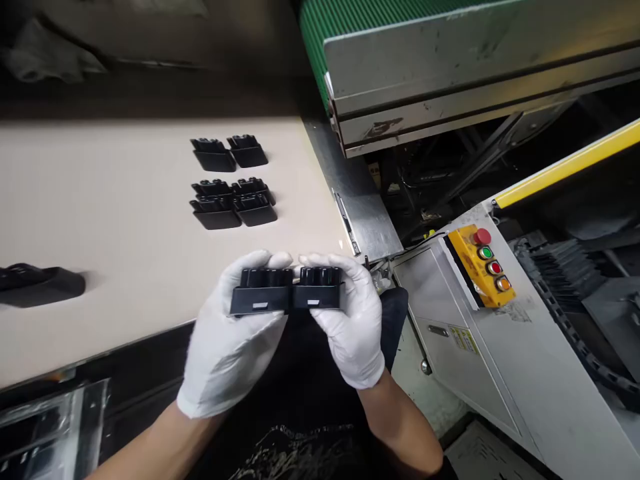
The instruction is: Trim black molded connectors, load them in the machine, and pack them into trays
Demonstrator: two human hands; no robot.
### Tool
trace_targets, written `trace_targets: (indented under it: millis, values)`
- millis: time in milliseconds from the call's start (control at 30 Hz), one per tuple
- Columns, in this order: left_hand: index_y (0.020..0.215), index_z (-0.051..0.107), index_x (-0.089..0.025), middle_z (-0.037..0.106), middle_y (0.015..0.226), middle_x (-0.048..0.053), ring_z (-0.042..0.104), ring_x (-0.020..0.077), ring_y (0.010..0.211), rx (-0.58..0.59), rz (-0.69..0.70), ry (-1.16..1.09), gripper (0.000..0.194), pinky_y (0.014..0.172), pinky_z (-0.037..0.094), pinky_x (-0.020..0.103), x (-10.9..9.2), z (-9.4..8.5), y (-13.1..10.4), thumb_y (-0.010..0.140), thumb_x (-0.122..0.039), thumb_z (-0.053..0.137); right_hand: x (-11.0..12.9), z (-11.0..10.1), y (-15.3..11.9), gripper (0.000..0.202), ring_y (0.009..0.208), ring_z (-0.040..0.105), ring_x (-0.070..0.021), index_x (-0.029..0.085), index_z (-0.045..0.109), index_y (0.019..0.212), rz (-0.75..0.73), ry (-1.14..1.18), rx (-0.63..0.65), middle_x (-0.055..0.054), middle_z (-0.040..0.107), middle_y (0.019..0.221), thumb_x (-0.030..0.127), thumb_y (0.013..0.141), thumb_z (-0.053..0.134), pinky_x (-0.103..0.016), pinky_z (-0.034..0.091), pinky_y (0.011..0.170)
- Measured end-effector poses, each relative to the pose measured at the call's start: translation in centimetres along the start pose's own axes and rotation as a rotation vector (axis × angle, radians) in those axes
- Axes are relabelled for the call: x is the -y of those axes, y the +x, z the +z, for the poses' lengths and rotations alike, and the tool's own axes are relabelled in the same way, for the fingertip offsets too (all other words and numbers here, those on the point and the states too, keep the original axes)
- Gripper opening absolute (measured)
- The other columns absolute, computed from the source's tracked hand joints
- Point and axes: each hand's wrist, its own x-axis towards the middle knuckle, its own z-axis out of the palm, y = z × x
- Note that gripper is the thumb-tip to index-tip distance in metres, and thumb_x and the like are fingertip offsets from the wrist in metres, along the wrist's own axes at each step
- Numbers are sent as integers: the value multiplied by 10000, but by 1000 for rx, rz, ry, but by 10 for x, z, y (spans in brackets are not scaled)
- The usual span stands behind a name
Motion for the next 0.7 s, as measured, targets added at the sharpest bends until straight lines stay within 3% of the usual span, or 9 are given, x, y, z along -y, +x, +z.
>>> trace_targets:
  millis: [200,333,467,567,700]
  values:
    - [1177,774,-369,729,1288,-6,708,190,1203,-16,18,-6,525,1002,616,229,-1,-2,5,709,-237,973,-1,6,5,460,1215,736,-235,316,656,1262,0,-72,-25,-39,767,1264,331,846,851,-455,611,1123]
    - [1219,756,-358,724,1314,17,706,243,1225,-36,64,56,505,1028,628,304,-3,0,6,759,-276,946,1,11,8,434,1220,742,-225,334,672,1289,-52,-112,-16,-22,770,1282,248,884,803,-434,630,1102]
    - [1294,718,-316,708,1351,37,679,278,1270,-111,262,298,468,1165,556,439,2,5,9,857,-208,847,-3,21,7,496,1273,716,-229,328,663,1386,-196,-458,-56,-35,750,1352,119,937,686,-430,620,1124]
    - [1345,694,-312,702,1366,31,647,286,1319,-122,397,480,504,1227,498,472,7,7,14,877,-142,772,-12,26,4,593,1341,674,-256,354,588,1505,-365,-730,-47,-41,691,1453,90,975,575,-481,589,1162]
    - [1440,638,-316,686,1400,21,620,265,1363,-72,365,497,575,1236,487,426,6,3,18,908,-99,656,-19,24,5,677,1362,658,-267,372,440,1616,-468,-858,6,-59,649,1506,114,996,522,-494,607,1131]
